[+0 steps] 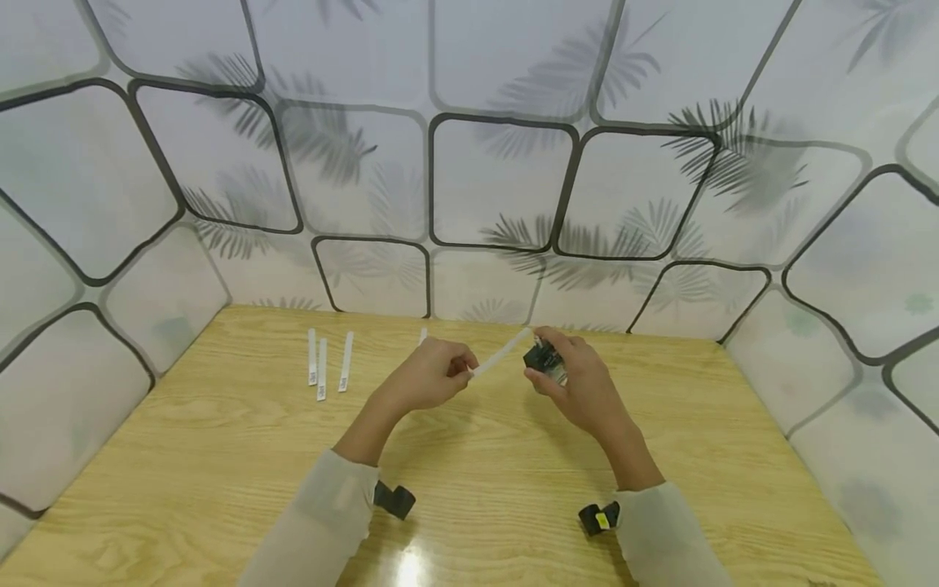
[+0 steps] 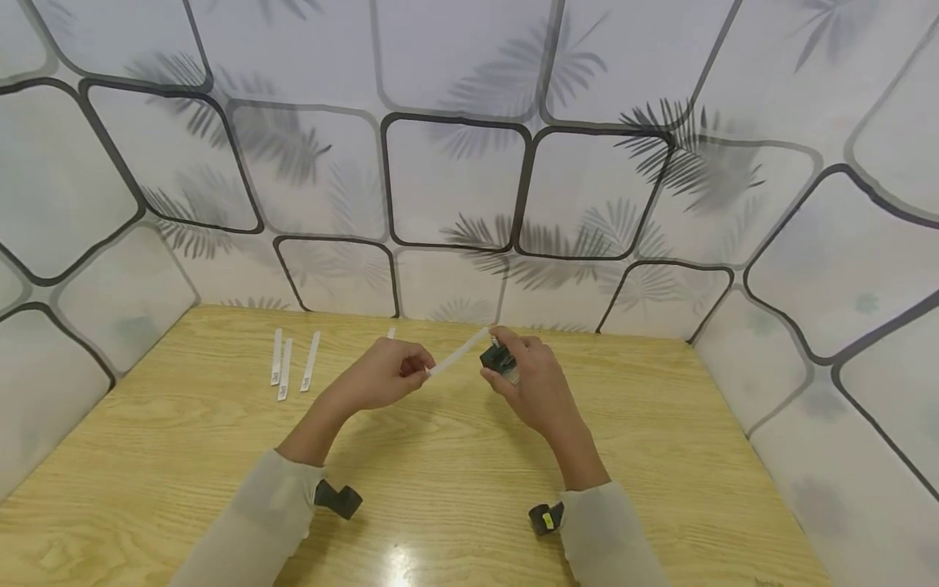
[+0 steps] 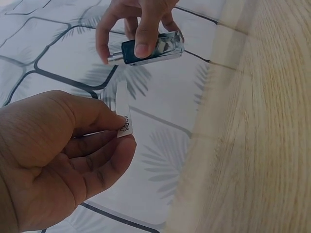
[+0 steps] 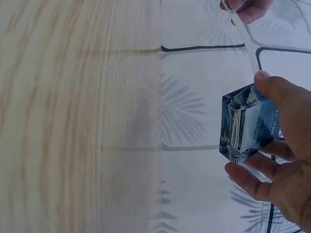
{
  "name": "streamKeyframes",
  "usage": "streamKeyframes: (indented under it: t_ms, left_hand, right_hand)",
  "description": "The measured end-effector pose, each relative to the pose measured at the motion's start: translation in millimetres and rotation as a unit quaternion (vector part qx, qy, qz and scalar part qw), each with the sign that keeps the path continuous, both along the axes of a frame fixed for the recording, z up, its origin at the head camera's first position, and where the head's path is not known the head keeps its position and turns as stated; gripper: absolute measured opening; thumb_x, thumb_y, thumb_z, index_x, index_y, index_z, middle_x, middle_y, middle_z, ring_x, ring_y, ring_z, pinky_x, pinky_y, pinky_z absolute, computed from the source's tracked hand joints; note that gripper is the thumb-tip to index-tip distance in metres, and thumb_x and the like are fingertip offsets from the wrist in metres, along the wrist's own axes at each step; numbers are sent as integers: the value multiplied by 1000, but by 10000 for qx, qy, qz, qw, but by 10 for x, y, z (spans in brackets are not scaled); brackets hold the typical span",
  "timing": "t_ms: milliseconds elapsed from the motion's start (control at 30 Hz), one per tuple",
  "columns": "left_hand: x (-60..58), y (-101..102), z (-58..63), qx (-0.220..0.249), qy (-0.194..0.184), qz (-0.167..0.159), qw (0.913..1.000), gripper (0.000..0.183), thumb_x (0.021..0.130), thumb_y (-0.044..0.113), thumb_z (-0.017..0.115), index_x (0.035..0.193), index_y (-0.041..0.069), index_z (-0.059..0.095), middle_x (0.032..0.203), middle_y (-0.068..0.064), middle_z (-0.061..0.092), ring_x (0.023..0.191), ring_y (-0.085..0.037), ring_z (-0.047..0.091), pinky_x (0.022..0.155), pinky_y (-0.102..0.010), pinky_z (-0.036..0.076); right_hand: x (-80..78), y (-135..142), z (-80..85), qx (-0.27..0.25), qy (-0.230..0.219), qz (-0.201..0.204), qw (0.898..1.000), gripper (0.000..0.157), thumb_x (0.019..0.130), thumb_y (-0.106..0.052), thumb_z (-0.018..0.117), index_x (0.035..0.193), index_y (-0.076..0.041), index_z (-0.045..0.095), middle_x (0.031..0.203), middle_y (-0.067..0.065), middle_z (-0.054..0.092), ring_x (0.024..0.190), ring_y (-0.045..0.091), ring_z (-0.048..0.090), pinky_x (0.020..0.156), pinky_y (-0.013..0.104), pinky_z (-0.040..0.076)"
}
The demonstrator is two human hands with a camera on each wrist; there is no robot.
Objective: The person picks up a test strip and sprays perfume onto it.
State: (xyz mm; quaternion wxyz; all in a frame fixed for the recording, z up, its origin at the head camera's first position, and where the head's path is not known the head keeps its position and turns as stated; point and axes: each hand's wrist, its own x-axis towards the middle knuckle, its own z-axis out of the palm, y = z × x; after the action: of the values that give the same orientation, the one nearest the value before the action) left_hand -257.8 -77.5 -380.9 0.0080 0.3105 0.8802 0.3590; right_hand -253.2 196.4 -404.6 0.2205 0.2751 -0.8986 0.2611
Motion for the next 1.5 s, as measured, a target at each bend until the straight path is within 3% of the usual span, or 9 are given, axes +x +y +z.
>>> streamKeyframes:
  t_ms: [267, 533, 900, 1267, 1500]
  left_hand:
    - [-27, -69, -64, -1, 100, 208, 9997, 16, 98, 2, 62, 111, -2, 72, 91, -8, 73, 74, -11, 65, 70, -29, 57]
    - [-116, -227, -176, 14, -9, 837, 9965, 18, 100, 5, 63, 114, -1, 71, 99, -12, 73, 80, -14, 66, 75, -31, 58]
    - [-172, -642, -277, 53, -2, 1614, 9869, 22, 99, 4, 61, 116, -6, 70, 108, -19, 73, 99, -32, 69, 86, -44, 59]
    - [-239, -792, -370, -128, -224, 1871, 9820, 24, 95, 0, 59, 114, -10, 68, 103, -23, 72, 84, -28, 71, 72, -36, 61]
    - [-297, -811, -376, -162, -428, 1941, 9799, 25, 93, 0, 58, 112, -11, 69, 104, -26, 72, 88, -33, 72, 70, -35, 61]
  right_hand:
    - [-20, -26, 31, -28, 271, 132, 9995, 64, 90, -26, 82, 146, -14, 53, 125, 16, 65, 109, 37, 62, 86, 57, 54]
    - [-13, -3, 51, -78, 190, 111, 9997, 64, 90, -27, 82, 145, -17, 53, 123, 16, 64, 111, 36, 61, 87, 57, 54]
    - [14, 34, 57, -57, 124, 31, 9999, 64, 91, -29, 81, 147, -18, 52, 123, 14, 63, 109, 34, 60, 86, 56, 54]
    - [37, 50, 84, -55, 304, 43, 9995, 65, 90, -29, 81, 147, -20, 51, 118, 13, 64, 104, 32, 61, 82, 53, 55]
    - [38, 53, 97, -76, 274, 55, 9996, 64, 91, -28, 81, 147, -19, 51, 119, 13, 64, 105, 32, 61, 84, 54, 55]
